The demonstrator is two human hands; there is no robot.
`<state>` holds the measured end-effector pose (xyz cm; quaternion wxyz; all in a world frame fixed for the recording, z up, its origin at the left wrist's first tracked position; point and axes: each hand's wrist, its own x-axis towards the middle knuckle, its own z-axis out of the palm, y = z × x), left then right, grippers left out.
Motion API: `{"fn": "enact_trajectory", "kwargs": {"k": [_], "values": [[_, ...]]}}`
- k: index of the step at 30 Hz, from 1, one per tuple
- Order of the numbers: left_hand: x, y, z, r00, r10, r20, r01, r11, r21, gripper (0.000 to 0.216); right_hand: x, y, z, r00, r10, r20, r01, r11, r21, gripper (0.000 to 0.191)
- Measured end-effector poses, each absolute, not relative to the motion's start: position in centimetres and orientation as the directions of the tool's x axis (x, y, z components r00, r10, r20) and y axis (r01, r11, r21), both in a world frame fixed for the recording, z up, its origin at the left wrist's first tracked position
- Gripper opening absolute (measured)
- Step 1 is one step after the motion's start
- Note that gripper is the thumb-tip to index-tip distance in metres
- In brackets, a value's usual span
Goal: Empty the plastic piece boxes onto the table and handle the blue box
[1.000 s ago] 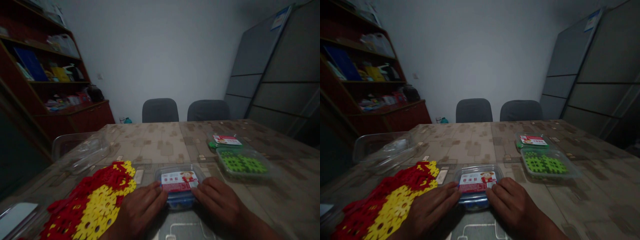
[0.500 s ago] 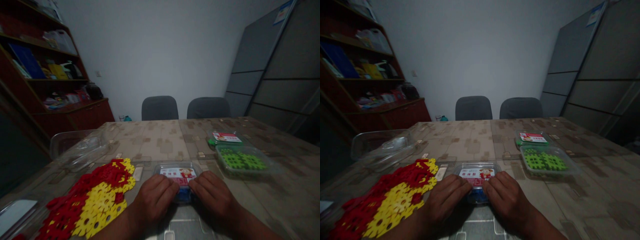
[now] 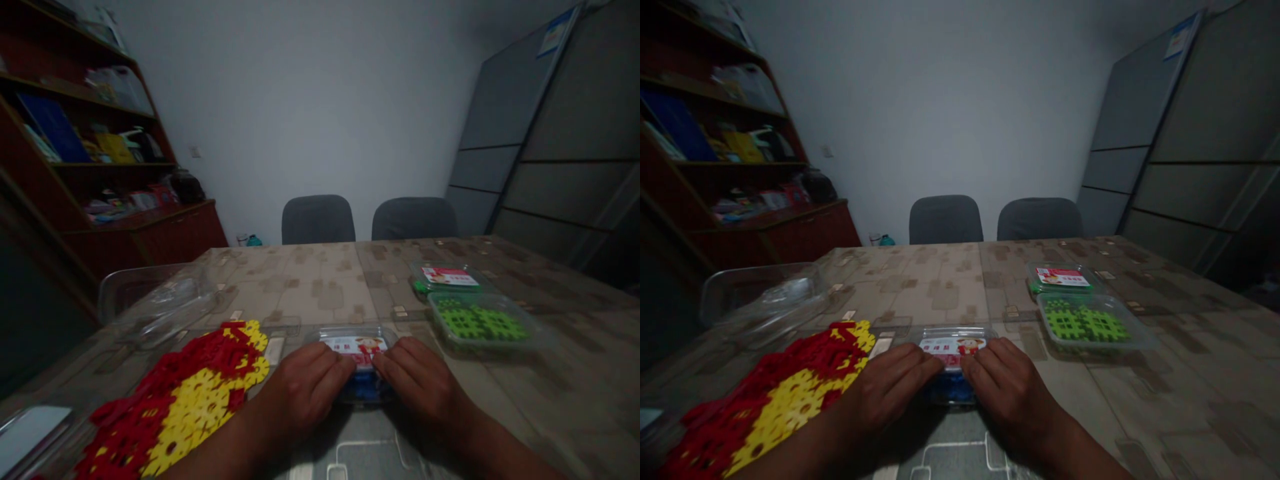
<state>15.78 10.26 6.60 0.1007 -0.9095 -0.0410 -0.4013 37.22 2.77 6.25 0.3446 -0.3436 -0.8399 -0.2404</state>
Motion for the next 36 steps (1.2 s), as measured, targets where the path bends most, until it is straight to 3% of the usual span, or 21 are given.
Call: {"fn": "enact_trajectory", "kwargs": {"k": [7,22,29,36], "values": [[16.1,10.7,7.4,0.707,-0.017,0.707,0.159,-0.970,-0.182,0.028,36.9,3.0,6.8,-0.512,0.396,0.762,0.762,0.618,0.191,0.019],[16.4,11.1,7.1,0.699,0.032,0.715,0.126,-0.989,-0.079,0.019,37.7,3.1,6.7,-0.528,0.417,0.740,0.762,0.616,0.197,0.018],[14.5,11.5,6.4,0.654,-0.045,0.756,0.070,-0.990,-0.120,0.024,41.2,2.2,6.5,-0.507,0.511,0.694,0.765,0.637,0.090,0.023],[15.0,10.1,7.1,0.675,-0.042,0.737,0.147,-0.971,-0.190,0.019,40.7,1.9,6.1,-0.521,0.581,0.625,0.706,0.705,-0.068,0.029]]}}
